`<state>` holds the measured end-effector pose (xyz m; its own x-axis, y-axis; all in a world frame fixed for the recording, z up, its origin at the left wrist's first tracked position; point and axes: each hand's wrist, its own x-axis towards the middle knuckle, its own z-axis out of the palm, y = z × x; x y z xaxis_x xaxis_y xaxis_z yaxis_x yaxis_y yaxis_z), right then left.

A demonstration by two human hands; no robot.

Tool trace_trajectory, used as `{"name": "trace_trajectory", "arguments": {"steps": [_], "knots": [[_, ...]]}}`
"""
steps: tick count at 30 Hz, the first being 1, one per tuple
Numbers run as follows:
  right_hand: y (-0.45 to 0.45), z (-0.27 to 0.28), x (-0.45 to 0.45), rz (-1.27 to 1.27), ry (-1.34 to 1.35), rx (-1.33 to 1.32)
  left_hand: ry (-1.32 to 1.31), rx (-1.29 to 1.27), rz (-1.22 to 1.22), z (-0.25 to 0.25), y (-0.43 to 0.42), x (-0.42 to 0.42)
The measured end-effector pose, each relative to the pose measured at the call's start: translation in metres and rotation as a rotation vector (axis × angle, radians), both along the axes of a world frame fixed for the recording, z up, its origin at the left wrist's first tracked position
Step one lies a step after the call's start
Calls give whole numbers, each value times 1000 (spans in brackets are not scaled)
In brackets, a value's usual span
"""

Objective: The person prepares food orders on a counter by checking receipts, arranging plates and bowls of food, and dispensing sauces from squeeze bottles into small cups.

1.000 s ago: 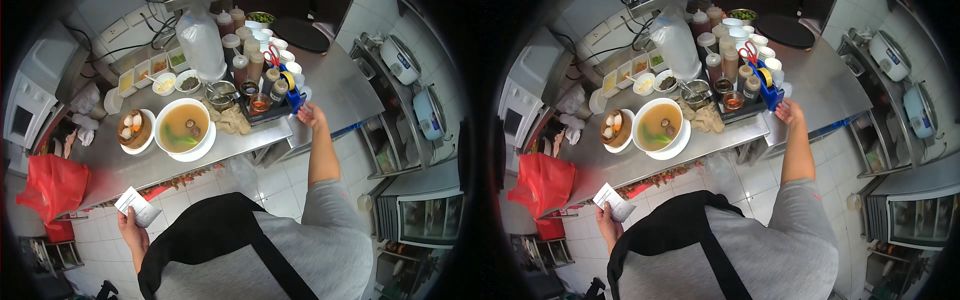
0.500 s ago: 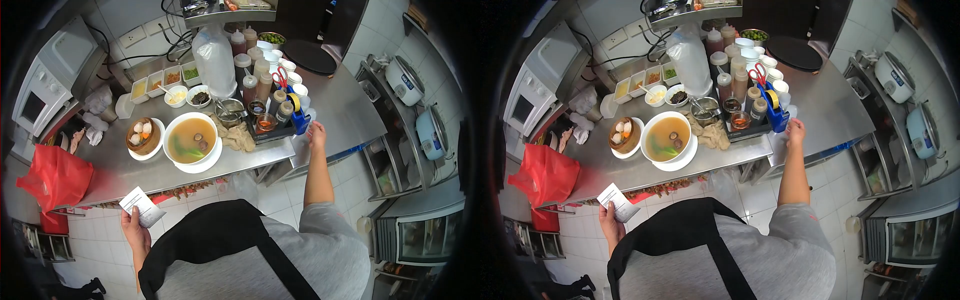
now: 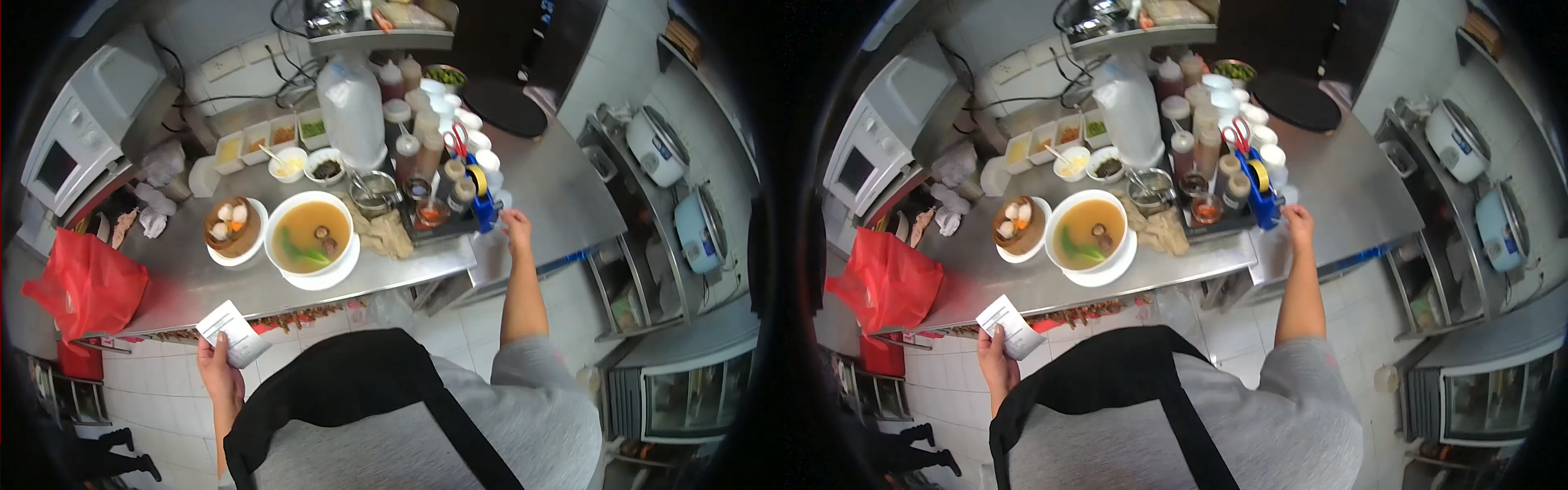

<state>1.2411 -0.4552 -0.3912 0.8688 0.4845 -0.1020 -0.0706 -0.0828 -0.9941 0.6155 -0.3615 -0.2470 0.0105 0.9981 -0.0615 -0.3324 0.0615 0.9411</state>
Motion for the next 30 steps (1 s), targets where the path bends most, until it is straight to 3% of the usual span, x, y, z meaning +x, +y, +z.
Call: {"name": "trace_trajectory", "arguments": {"steps": [3, 5, 6, 9, 12, 15, 21, 24, 26, 28, 29, 30], "knots": [[6, 7, 3, 61, -21, -58, 16, 6, 28, -2, 4, 5], [7, -12, 25, 188, 94, 124, -7, 22, 38, -4, 4, 7], [8, -2, 18, 91, 143, 110, 7, 21, 36, 1, 3, 8], [3, 20, 29, 202, 316, -54, -30, 41, 18, 5, 1, 9], [6, 44, 31, 243, 305, -260, -45, 23, 16, 4, 1, 8], [6, 66, 8, 189, 78, -433, -33, 21, -2, 1, 0, 4], [11, -5, 34, 313, -319, -117, 1, 35, -28, 10, 1, 9], [9, -67, 75, 276, -428, -193, 24, 44, -57, 15, 4, 12], [-10, -80, 72, 131, -531, -169, 27, 73, -87, 18, 13, 15], [-14, -61, 66, -72, -651, -154, 74, 142, -98, 23, 27, 15], [-17, -25, 50, -202, -718, -157, 104, 157, -92, 25, 32, 12], [-12, 11, 33, -241, -686, 31, 74, 167, -110, 29, 40, 12]]}}
